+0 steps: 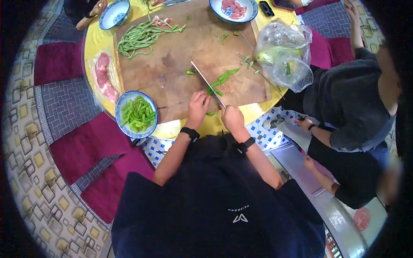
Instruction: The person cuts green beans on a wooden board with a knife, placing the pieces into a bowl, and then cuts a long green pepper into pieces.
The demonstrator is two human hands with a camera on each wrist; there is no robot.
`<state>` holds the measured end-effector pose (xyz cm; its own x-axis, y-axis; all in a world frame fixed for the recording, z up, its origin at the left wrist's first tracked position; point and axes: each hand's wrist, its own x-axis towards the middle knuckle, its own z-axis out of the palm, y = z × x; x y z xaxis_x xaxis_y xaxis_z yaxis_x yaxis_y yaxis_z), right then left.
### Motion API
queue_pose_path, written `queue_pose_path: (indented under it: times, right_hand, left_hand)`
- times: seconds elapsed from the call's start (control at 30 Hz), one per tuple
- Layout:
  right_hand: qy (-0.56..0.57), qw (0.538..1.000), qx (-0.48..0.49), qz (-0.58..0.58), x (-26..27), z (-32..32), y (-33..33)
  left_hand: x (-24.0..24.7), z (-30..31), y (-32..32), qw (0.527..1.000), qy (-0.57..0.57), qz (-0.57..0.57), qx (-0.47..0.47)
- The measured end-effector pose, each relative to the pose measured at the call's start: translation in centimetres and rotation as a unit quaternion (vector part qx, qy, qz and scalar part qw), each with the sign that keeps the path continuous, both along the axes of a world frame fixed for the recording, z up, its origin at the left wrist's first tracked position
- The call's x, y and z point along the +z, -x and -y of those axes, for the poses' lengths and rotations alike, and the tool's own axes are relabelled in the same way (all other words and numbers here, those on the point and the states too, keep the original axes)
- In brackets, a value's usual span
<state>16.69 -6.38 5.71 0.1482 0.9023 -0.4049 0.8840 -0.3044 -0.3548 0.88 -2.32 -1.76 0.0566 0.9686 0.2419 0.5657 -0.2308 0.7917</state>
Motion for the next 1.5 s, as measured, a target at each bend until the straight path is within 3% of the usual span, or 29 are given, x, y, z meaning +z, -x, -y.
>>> queue_pose_path:
  times: [0.07, 0.17, 0.27, 0.37, 0.47, 0.57, 1.07, 1.27, 1.37, 1.5]
  right_hand:
    - [0.008, 1.0, -0.002, 0.004, 0.1, -0.1, 0.0]
    - [-0.022, 1.0, 0.004, -0.011, -0.1, 0.1, -0.3]
    - [-0.047, 0.998, -0.002, -0.049, 1.2, -0.2, -1.0]
    - [-0.052, 0.998, -0.013, -0.045, 3.2, 0.4, -1.3]
    - [-0.045, 0.997, -0.009, -0.059, 4.8, 1.2, -1.2]
    - [-0.049, 0.997, 0.006, -0.059, 4.3, 1.3, -0.8]
    - [-0.02, 0.999, -0.005, -0.024, 0.2, 0.4, 1.1]
    - [-0.042, 0.999, 0.004, -0.016, 1.9, 0.3, 0.4]
    - [-0.059, 0.997, -0.029, -0.029, 3.7, 1.9, 0.0]
    - [-0.042, 0.997, -0.029, -0.058, 4.9, 3.5, -0.1]
  left_hand:
    - [-0.2, 0.2, -0.2, 1.0, -0.005, -0.007, 0.006]
    - [3.1, 0.7, 0.9, 0.993, -0.019, -0.111, -0.029]
    - [2.5, 2.4, 1.6, 0.992, 0.094, -0.081, -0.026]
    - [2.1, 1.3, 1.6, 0.998, 0.038, -0.058, -0.011]
    - [2.0, 0.8, 1.1, 0.996, 0.083, 0.022, 0.007]
    - [1.2, 1.0, 1.2, 0.999, 0.032, -0.013, -0.005]
    - [-0.4, 1.8, 2.3, 0.999, 0.052, 0.006, -0.001]
    - [1.4, 2.8, 2.0, 0.995, 0.084, -0.061, -0.011]
    - [1.5, 2.4, 2.2, 0.996, 0.041, -0.071, -0.017]
    - [0.9, 2.4, 2.8, 0.995, 0.085, -0.052, -0.029]
